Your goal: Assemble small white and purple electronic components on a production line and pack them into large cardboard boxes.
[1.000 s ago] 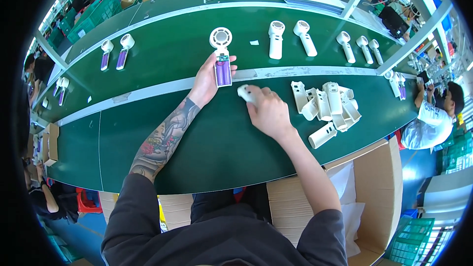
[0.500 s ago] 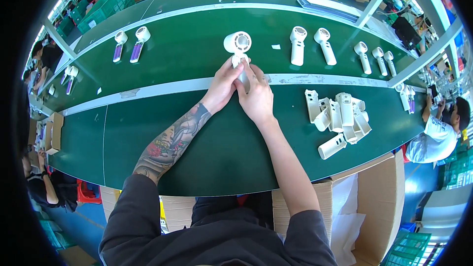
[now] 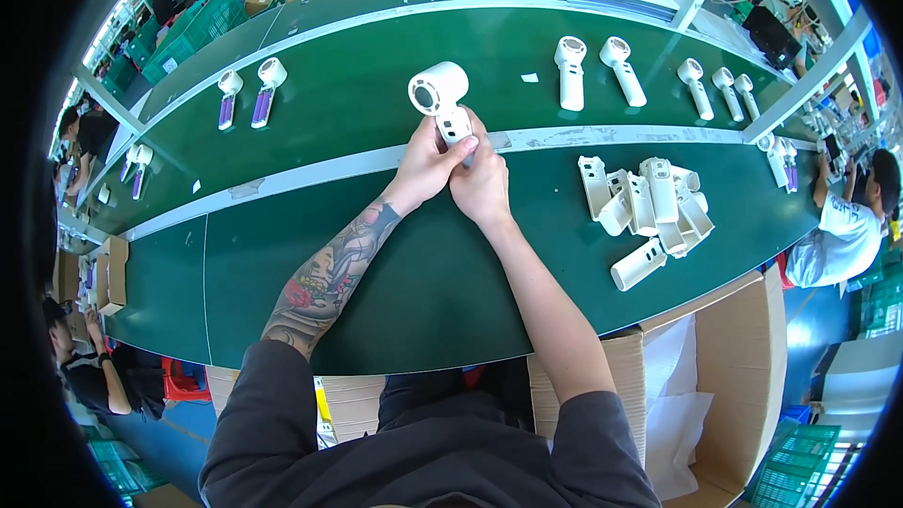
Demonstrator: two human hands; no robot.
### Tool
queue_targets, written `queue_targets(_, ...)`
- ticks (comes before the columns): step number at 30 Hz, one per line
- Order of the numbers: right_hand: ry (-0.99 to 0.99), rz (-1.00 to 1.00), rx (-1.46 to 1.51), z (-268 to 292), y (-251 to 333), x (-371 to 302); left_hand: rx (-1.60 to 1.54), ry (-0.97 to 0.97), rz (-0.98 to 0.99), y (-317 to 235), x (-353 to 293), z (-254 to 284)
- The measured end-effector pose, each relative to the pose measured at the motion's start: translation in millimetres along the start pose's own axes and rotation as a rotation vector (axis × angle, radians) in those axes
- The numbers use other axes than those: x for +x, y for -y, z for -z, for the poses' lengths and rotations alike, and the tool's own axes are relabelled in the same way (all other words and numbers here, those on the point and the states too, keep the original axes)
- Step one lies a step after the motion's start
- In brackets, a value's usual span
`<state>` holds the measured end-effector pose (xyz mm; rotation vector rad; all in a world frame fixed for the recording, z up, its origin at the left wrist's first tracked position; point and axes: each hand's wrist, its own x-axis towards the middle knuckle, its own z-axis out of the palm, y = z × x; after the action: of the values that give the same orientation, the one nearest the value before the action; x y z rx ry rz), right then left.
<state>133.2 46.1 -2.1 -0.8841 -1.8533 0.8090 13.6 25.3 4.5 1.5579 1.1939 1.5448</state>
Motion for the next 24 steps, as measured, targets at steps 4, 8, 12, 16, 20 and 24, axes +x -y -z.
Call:
queue_targets(4, 0.046, -0.09, -0.08, -3.3, 15.5, 4.9, -0.063, -0.064, -0.027, -4.4, -0.2, 4.4)
queue_targets(8, 0.236, -0.32, 0.728, 16.9, 0.4, 8.3, 0.175, -0.061, 0.13, 8.5, -0.8, 14.7)
queue_targets(12, 0.455, -0.52, 1.348, 60.5, -14.6, 14.4, 1.049, -0.539, -0.326, 43.8, 12.5, 76.7)
queue_targets(16, 0.308, -0.626, 1.203, 79.9, -12.9, 23.9, 1.337, -0.811, 0.074, 68.1, 26.4, 166.7)
queue_targets(20, -0.029, -0.395, 0.721, 63.6, -17.6, 45.6, 1.647, -1.162, 0.124, 128.3, 18.0, 316.8)
queue_targets(24, 0.138, -0.231, 0.041, 160.7, 12.7, 37.3, 1.637, -0.899, 0.22, 152.5, 23.5, 336.6)
